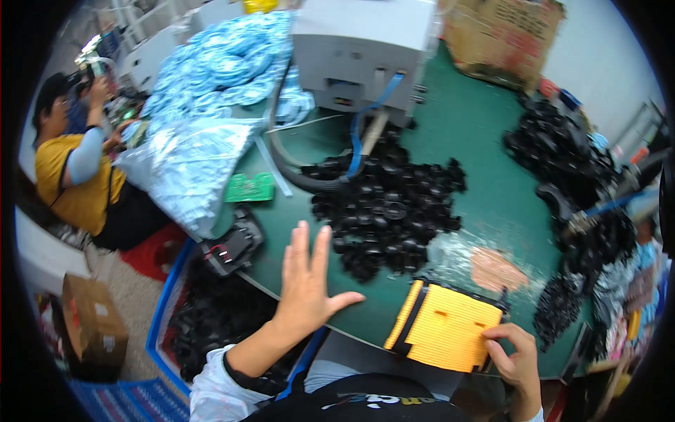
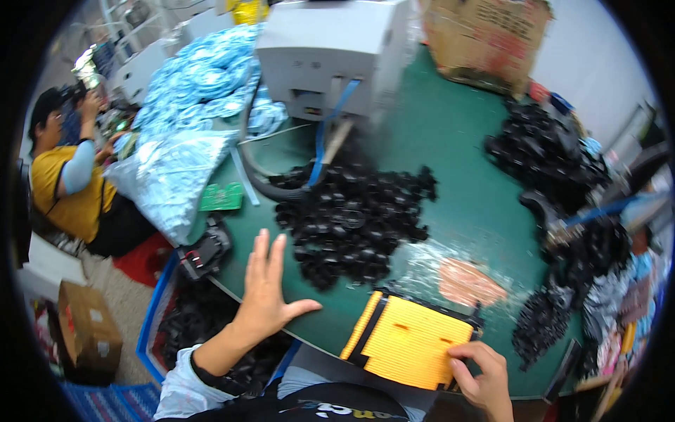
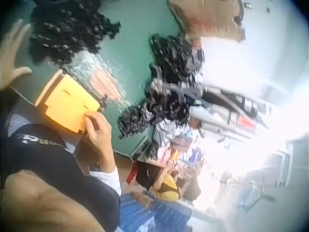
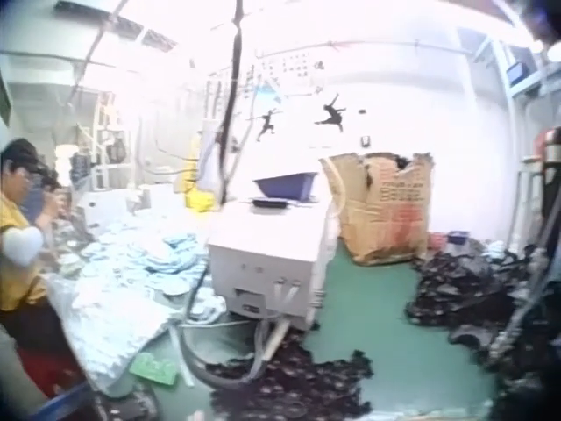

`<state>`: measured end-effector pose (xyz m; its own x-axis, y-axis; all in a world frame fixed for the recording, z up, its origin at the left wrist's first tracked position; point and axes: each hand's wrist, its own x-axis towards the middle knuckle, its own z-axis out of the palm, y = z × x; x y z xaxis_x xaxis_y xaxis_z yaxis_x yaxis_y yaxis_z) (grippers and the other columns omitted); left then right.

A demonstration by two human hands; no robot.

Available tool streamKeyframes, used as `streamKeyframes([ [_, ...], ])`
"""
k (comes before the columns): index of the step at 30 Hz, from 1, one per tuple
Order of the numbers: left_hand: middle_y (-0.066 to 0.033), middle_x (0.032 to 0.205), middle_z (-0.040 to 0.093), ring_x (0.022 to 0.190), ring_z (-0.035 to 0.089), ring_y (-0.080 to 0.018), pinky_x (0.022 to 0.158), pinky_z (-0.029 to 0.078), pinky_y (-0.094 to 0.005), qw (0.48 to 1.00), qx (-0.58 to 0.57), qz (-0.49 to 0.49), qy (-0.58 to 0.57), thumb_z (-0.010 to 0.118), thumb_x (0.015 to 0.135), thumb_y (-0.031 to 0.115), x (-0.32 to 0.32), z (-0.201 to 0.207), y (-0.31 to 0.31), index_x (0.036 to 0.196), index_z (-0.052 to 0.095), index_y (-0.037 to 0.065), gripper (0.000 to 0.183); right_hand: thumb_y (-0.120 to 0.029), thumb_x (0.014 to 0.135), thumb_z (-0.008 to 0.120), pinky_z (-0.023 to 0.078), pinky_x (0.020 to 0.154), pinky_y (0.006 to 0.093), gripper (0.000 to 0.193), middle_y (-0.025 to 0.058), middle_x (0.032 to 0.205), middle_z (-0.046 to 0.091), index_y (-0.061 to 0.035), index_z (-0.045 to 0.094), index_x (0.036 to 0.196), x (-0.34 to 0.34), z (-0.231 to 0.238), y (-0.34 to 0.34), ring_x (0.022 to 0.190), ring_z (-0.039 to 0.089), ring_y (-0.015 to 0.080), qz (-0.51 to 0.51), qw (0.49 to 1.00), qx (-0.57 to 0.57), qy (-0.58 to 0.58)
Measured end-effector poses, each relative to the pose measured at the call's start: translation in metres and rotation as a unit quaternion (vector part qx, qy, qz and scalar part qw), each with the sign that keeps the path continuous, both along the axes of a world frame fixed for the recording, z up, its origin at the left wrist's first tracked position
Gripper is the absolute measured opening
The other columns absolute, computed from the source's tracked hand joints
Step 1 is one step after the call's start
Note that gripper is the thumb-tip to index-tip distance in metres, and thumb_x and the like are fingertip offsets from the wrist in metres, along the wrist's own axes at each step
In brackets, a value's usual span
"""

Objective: The recorder is assembling internal components of game controllers at a factory workbench.

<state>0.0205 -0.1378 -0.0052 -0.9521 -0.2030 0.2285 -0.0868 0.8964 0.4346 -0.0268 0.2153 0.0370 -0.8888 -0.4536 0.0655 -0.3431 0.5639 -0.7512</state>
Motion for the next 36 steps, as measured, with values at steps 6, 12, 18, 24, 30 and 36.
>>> streamKeyframes([
  [6,-0.0285,0.146,0.022,0.133,0.028,-0.0442,0.106,0.028,-0.0478,0.998,0.011,0.021,0.066,0.084,0.061,0.036,-0.004,-0.012,0.002,0.142,0.027,0.000,0.105,0.000,0.079,0.065,0.050,0.067,0.0293,0.011,0.0127,0.082,0.066,0.0007,0.065,0.089,-0.021,-0.003,0.007,0.073,0.065,0.0228,-0.082,0.995,0.008,0.055],
  [12,-0.0271,0.145,0.024,0.132,0.029,-0.0435,0.107,0.028,-0.0472,0.995,0.020,0.008,0.093,0.079,0.070,0.034,-0.006,-0.020,0.004,0.139,0.031,-0.002,0.091,-0.003,0.079,0.065,0.048,0.062,0.0304,0.010,0.0124,0.077,0.062,0.0002,0.065,0.088,-0.050,-0.011,0.004,0.067,0.062,0.0221,-0.071,0.995,0.032,0.068],
  [18,-0.0257,0.145,0.026,0.130,0.032,-0.0424,0.106,0.030,-0.0464,0.995,0.038,0.023,0.093,0.075,0.076,0.031,-0.002,-0.015,0.007,0.136,0.035,-0.002,0.080,-0.012,0.079,0.066,0.048,0.063,0.0328,0.012,0.0105,0.075,0.061,-0.0012,0.065,0.085,-0.081,-0.013,-0.024,0.065,0.060,0.0209,0.046,0.993,0.081,-0.068],
  [24,-0.0240,0.142,0.033,0.128,0.037,-0.0401,0.105,0.031,-0.0431,0.993,0.021,0.030,0.110,0.071,0.080,0.023,0.001,-0.017,0.005,0.134,0.038,-0.002,0.068,-0.012,0.079,0.065,0.047,0.071,0.0386,0.010,0.0121,0.083,0.061,-0.0035,0.062,0.082,-0.092,-0.019,-0.033,0.080,0.060,0.0289,0.133,0.975,0.179,0.020],
  [30,-0.0223,0.140,0.037,0.127,0.038,-0.0396,0.105,0.032,-0.0433,0.993,0.039,0.029,0.111,0.071,0.077,0.015,-0.011,-0.019,0.011,0.127,0.047,0.000,0.058,-0.012,0.082,0.061,0.047,0.076,0.0433,0.009,0.0151,0.085,0.061,-0.0031,0.060,0.086,-0.072,-0.026,-0.052,0.085,0.060,0.0336,0.027,0.985,0.157,0.063],
  [36,-0.0214,0.139,0.038,0.127,0.039,-0.0384,0.106,0.030,-0.0430,0.987,0.039,0.063,0.139,0.063,0.080,0.007,0.004,-0.023,0.001,0.121,0.051,-0.002,0.044,-0.009,0.086,0.056,0.049,0.079,0.0413,0.017,0.0179,0.093,0.060,0.0001,0.060,0.100,-0.061,-0.023,-0.067,0.090,0.060,0.0350,0.110,0.990,0.059,0.059],
])
